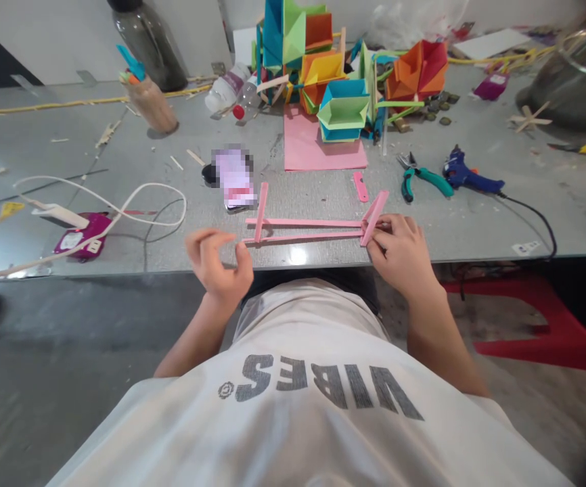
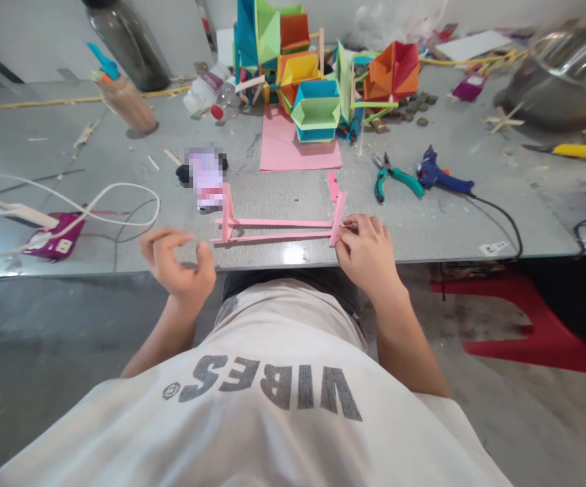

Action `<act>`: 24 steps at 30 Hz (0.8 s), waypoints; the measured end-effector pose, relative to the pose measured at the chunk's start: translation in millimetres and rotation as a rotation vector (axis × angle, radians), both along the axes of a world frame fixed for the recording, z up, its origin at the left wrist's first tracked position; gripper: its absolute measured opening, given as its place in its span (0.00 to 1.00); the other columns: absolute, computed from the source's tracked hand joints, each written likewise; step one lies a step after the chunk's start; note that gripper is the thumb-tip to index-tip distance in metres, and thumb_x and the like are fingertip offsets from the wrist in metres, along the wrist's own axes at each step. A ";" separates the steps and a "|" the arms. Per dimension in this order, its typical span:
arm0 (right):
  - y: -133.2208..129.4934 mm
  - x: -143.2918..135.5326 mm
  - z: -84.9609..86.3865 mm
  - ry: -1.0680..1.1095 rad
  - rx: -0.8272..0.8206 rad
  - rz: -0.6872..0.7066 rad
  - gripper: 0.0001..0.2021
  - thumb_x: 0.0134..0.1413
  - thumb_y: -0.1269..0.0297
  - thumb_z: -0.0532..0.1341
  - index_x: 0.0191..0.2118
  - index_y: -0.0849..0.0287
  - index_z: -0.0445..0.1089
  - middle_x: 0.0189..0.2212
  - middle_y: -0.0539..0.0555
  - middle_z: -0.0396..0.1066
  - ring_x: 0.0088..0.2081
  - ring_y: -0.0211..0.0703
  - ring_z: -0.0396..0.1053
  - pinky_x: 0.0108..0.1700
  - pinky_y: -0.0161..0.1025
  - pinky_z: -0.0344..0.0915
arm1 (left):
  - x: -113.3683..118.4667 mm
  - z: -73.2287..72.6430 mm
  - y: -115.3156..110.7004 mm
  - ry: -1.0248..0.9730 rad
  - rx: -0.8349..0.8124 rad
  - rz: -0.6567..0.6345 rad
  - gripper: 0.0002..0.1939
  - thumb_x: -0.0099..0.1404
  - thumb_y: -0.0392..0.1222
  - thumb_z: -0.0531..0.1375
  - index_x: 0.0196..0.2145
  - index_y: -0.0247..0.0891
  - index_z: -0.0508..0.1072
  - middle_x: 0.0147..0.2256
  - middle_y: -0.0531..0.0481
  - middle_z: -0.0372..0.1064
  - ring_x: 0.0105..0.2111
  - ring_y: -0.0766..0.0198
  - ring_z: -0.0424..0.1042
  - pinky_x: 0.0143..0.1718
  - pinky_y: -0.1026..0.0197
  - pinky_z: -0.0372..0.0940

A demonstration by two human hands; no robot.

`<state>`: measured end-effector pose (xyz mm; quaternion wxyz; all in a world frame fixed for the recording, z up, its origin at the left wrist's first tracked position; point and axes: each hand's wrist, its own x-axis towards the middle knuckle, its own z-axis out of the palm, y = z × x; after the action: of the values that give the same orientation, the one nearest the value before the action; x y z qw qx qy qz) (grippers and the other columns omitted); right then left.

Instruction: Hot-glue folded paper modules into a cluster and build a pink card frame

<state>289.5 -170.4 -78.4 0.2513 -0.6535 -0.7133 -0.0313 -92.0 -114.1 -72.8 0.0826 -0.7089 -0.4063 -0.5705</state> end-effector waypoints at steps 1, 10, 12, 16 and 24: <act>-0.3 -2.2 0.3 -0.012 -0.006 0.002 0.15 0.79 0.61 0.62 0.48 0.51 0.90 0.61 0.65 0.81 0.60 0.69 0.73 0.58 0.66 0.70 | 9.5 3.2 -7.2 0.048 0.080 -0.073 0.12 0.77 0.35 0.65 0.55 0.47 0.77 0.48 0.43 0.79 0.49 0.49 0.81 0.52 0.44 0.78; 2.0 -27.5 3.1 -0.028 -0.007 0.038 0.15 0.79 0.62 0.61 0.50 0.48 0.89 0.61 0.64 0.82 0.58 0.67 0.72 0.57 0.65 0.70 | 116.5 28.2 9.0 0.777 -0.425 -0.612 0.26 0.86 0.47 0.62 0.73 0.31 0.77 0.76 0.26 0.75 0.80 0.36 0.72 0.82 0.33 0.68; 3.5 -31.9 2.9 -0.027 -0.003 0.053 0.15 0.80 0.62 0.61 0.52 0.48 0.89 0.61 0.64 0.82 0.58 0.67 0.73 0.57 0.65 0.71 | 120.3 21.6 15.0 0.845 -0.449 -0.621 0.34 0.85 0.48 0.65 0.79 0.28 0.72 0.80 0.25 0.69 0.85 0.35 0.65 0.87 0.32 0.61; 3.5 -35.7 0.8 0.055 0.019 0.043 0.16 0.82 0.58 0.62 0.59 0.47 0.89 0.60 0.63 0.83 0.60 0.66 0.76 0.61 0.64 0.72 | 108.0 10.3 11.2 0.904 -0.487 -0.575 0.38 0.85 0.47 0.65 0.84 0.28 0.66 0.84 0.26 0.65 0.87 0.37 0.62 0.89 0.34 0.56; -7.8 -34.6 3.6 0.121 -0.011 0.075 0.17 0.84 0.53 0.61 0.54 0.47 0.89 0.60 0.61 0.86 0.61 0.65 0.78 0.64 0.64 0.71 | 104.7 15.0 7.6 0.862 -0.491 -0.538 0.32 0.84 0.46 0.67 0.78 0.31 0.73 0.81 0.27 0.70 0.85 0.34 0.67 0.87 0.33 0.61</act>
<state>254.9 -178.2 -74.8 0.2914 -0.6285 -0.7209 0.0216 12.7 -106.6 -57.8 -0.0746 -0.9550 -0.2613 -0.1191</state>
